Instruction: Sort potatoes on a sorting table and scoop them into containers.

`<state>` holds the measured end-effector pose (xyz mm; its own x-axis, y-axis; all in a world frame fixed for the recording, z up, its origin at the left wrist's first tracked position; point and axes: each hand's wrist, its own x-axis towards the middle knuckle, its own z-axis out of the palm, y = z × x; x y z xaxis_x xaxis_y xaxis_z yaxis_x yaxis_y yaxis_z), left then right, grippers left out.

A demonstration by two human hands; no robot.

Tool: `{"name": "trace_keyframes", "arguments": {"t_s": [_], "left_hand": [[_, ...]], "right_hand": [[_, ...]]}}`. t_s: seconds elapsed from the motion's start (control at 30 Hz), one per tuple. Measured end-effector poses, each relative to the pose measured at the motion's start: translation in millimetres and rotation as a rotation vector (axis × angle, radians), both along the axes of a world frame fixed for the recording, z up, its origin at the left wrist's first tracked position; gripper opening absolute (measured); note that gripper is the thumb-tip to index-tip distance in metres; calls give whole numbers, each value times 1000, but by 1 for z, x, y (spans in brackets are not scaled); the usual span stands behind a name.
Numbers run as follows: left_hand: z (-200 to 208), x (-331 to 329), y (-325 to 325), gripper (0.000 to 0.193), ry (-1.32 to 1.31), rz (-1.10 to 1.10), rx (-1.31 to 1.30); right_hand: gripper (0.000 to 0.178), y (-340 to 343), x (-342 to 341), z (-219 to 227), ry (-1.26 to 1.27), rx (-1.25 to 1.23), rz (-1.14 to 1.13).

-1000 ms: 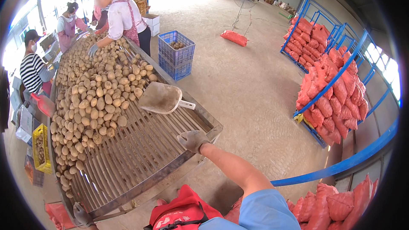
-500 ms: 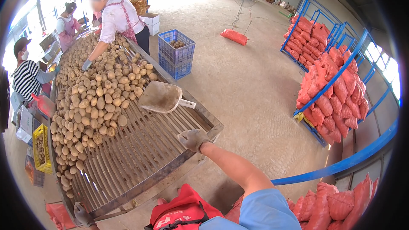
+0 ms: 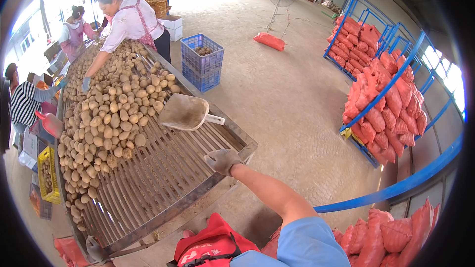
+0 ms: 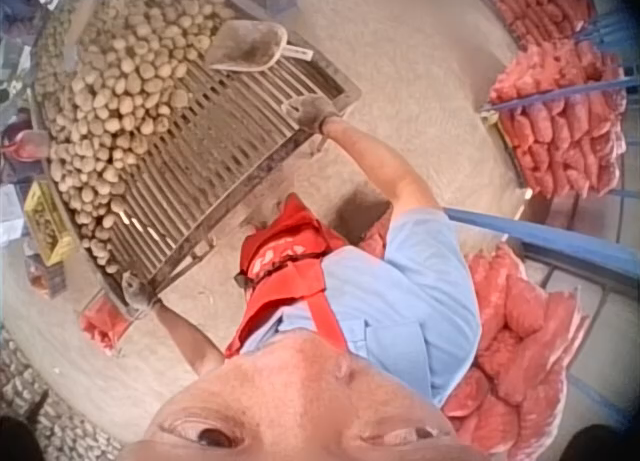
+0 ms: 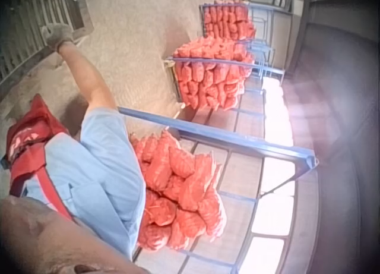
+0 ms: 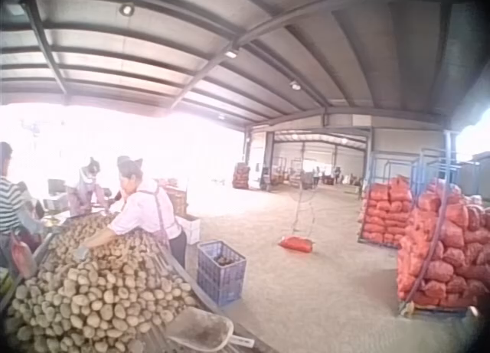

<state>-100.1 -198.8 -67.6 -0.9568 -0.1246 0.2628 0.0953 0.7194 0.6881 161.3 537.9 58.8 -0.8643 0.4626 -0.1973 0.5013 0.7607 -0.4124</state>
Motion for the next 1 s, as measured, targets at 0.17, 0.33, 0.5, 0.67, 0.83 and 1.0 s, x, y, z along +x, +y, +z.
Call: {"name": "trace_keyframes", "arguments": {"t_s": [0.17,0.33,0.5,0.67,0.83,1.0], "left_hand": [[0,1,2,35,21,8,-17],[-1,-2,1,34,-4,16,3],[-4,-4,-4,33,10,-8,8],[-5,-3,-2,33,34,-21,12],[-4,-1,1,34,-19,-1,58],[-5,2,-1,35,58,-10,25]], "right_hand": [[48,1,0,-3,-7,-1,4],[48,2,0,-6,-14,3,7],[48,0,-2,0,-6,-5,14],[48,1,-1,-4,5,-2,14],[48,1,1,-2,-4,-1,13],[49,0,-1,0,-6,-7,13]]}}
